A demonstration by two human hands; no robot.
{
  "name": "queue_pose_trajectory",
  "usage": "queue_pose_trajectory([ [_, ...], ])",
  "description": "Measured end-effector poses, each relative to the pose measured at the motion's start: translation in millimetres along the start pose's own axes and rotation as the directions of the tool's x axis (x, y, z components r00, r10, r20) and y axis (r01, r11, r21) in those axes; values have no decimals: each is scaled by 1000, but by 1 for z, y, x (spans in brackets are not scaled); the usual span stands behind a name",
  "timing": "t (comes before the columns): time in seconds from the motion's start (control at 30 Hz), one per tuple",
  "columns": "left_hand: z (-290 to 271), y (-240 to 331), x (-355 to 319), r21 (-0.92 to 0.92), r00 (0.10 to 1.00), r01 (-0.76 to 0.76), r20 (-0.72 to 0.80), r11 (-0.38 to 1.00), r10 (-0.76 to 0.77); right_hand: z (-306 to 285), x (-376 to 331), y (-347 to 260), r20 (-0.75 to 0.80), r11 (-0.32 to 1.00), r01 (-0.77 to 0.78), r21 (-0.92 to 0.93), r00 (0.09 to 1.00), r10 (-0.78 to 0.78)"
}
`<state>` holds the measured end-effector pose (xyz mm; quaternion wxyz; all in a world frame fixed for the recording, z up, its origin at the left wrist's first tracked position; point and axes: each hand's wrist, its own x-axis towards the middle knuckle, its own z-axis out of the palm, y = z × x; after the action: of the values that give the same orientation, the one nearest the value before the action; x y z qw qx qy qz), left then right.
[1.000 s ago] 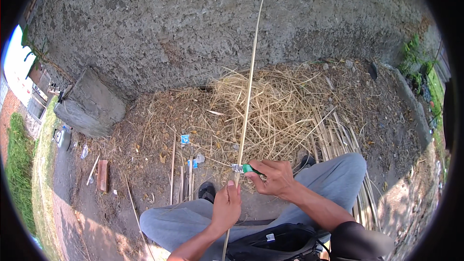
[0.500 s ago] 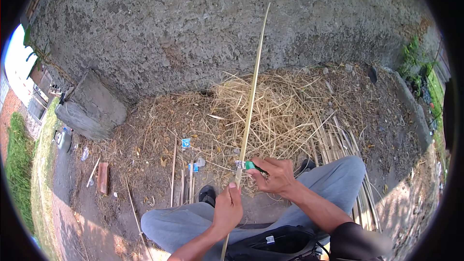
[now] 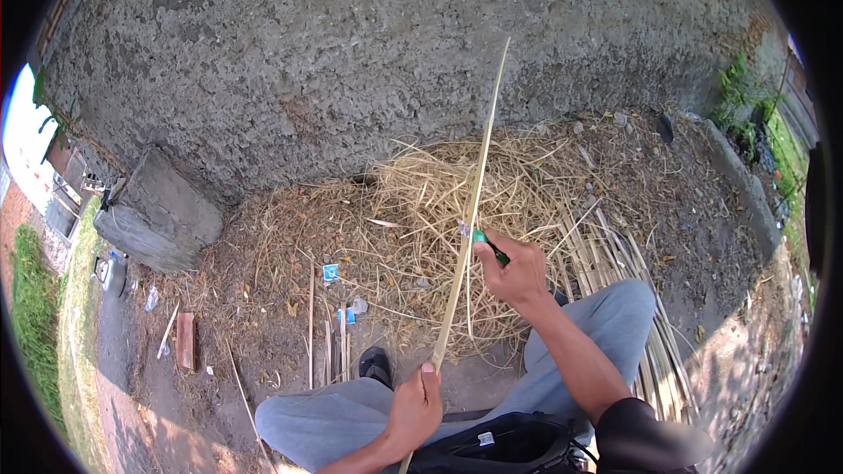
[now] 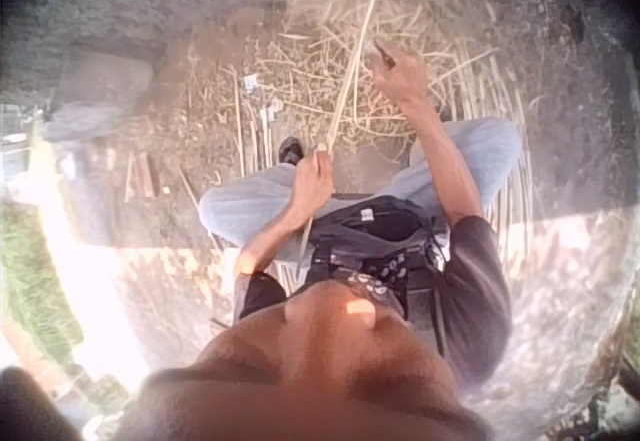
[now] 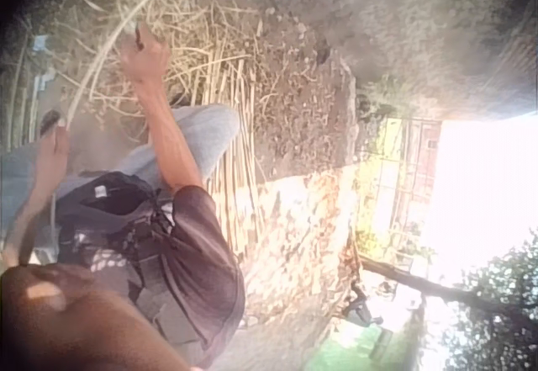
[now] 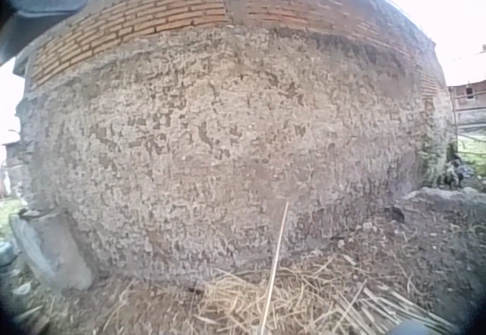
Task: The person shaves a bamboo strip using a utility knife, scrapes the bamboo with a machete, and shaves it with the utility knife.
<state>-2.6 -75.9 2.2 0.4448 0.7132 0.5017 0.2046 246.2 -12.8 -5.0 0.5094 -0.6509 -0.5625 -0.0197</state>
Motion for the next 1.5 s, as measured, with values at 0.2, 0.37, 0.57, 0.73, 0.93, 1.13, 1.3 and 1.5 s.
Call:
queue_pose_trajectory([
  [0.2,-11,2,-14,26,996,41,73,999,-43,-5,13,22,-101,998,-58,-36,993,54],
  [0.37,-29,-13,-53,133,996,-19,94,991,7,-7,18,48,-65,964,-241,-110,970,235],
  [0.57,-53,10,-92,108,988,120,82,987,-129,4,18,66,-101,960,-235,-151,970,221],
  [0.73,-58,7,-106,179,990,88,95,980,-106,23,11,67,-67,970,-202,-132,979,195],
  [0.93,-44,-74,-125,121,987,27,152,992,-46,28,13,66,-63,961,-244,-129,969,237],
  [1.13,-52,-60,-120,339,992,77,64,938,-105,30,7,73,-58,980,-158,-124,987,151],
  [1.3,-50,-96,-117,-593,904,412,174,692,-390,27,8,61,-23,939,-334,-85,943,333],
  [1.5,-59,-29,-118,-248,929,369,120,896,-350,30,-5,52,174,923,-202,-329,947,269],
])
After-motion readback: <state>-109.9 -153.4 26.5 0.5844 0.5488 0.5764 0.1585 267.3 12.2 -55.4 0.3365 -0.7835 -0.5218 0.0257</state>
